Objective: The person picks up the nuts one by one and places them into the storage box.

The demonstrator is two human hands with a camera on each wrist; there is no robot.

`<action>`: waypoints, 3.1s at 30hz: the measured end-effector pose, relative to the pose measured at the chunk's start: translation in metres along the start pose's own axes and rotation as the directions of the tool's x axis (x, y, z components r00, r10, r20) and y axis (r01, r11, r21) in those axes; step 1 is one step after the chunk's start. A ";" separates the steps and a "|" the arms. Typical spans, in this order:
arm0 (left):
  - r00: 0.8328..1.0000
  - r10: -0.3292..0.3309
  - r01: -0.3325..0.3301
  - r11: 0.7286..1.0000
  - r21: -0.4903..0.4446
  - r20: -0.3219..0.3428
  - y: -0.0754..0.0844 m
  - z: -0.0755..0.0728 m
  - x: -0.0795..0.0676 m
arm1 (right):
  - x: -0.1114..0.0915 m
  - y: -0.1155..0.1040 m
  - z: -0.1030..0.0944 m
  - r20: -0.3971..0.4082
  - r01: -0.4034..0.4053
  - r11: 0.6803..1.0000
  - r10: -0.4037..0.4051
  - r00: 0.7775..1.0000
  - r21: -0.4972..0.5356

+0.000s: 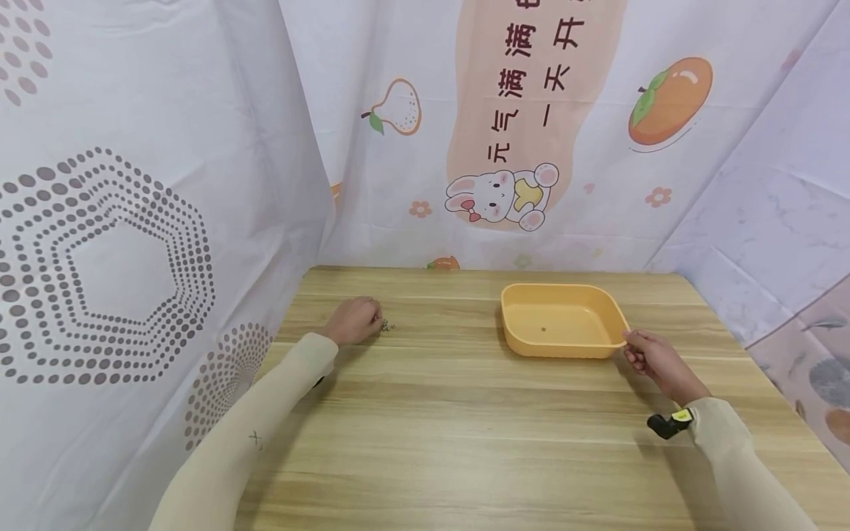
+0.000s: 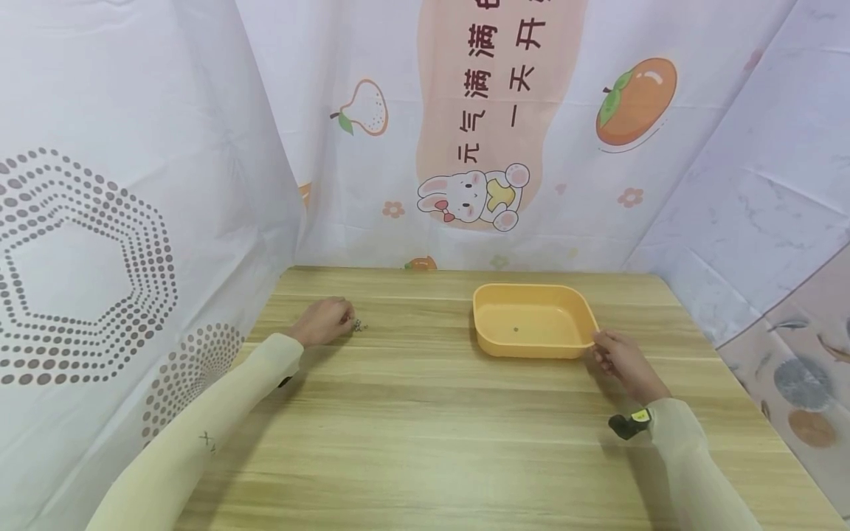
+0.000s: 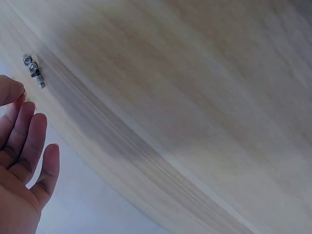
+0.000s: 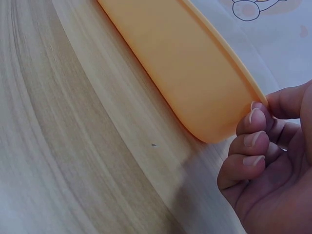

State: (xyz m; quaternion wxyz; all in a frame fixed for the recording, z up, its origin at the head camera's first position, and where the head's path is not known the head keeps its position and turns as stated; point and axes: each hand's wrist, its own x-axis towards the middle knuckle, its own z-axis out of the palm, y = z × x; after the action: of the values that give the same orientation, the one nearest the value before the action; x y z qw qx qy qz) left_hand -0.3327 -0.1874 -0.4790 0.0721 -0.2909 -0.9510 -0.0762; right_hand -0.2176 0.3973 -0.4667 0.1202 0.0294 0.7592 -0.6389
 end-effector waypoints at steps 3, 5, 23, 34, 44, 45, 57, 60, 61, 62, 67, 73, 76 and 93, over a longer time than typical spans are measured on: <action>1.000 0.006 -0.006 1.000 -0.003 -0.006 0.000 -0.001 0.000 | 0.000 0.000 0.000 0.000 -0.004 1.000 0.004 1.000 -0.004; 1.000 0.011 -0.011 1.000 0.002 -0.009 0.001 -0.001 0.001 | 0.000 0.000 0.000 0.001 -0.007 1.000 0.007 1.000 -0.006; 1.000 0.018 -0.018 1.000 -0.008 0.003 0.008 -0.004 0.006 | 0.000 0.002 0.000 -0.008 0.002 1.000 -0.002 1.000 0.009; 1.000 0.028 -0.028 1.000 -0.004 0.005 0.016 -0.005 0.010 | -0.002 0.001 0.002 -0.007 0.010 1.000 -0.010 1.000 0.007; 0.999 0.037 -0.037 0.999 -0.022 -0.001 0.021 -0.004 0.013 | 0.000 -0.001 0.001 -0.005 0.000 1.000 0.000 1.000 -0.001; 0.999 0.039 -0.039 0.999 -0.026 -0.002 0.021 -0.004 0.013 | 0.000 0.000 0.000 -0.004 0.000 1.000 0.000 1.000 -0.001; 0.999 0.049 -0.049 0.996 -0.077 -0.002 0.024 -0.001 0.018 | 0.013 0.022 -0.011 -0.027 0.029 0.999 -0.029 0.999 -0.025; 0.998 0.056 -0.056 0.996 -0.072 -0.006 0.024 0.000 0.020 | 0.013 0.023 -0.011 -0.029 0.029 0.999 -0.030 0.999 -0.029; 0.998 0.058 -0.058 0.996 -0.072 -0.008 0.025 0.000 0.020 | 0.013 0.023 -0.011 -0.028 0.031 0.999 -0.032 0.999 -0.031; 0.998 0.061 -0.062 0.996 -0.070 -0.009 0.025 0.001 0.021 | 0.013 0.023 -0.011 -0.028 0.033 0.999 -0.034 0.999 -0.034; 0.997 0.078 -0.079 0.994 -0.071 -0.022 0.027 0.001 0.024 | 0.013 0.021 -0.010 -0.027 0.040 0.999 -0.041 0.999 -0.036; 0.996 0.086 -0.087 0.995 -0.056 -0.027 0.033 0.001 0.027 | 0.010 0.019 -0.009 -0.028 0.026 0.999 -0.027 0.999 -0.028; 0.996 0.087 -0.089 0.995 -0.054 -0.036 0.036 0.002 0.030 | 0.010 0.019 -0.008 -0.017 0.031 0.999 -0.031 0.999 -0.020; 0.996 0.086 -0.086 0.994 -0.063 -0.015 0.049 0.001 0.032 | 0.014 0.025 -0.014 0.005 0.032 0.999 -0.032 0.999 0.031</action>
State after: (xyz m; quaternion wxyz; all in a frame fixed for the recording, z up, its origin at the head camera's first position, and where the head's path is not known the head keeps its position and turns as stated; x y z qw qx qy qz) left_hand -0.3316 -0.1298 -0.4690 0.0719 -0.3333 -0.9342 -0.1052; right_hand -0.2282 0.4134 -0.4915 0.1115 0.0171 0.7494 -0.6525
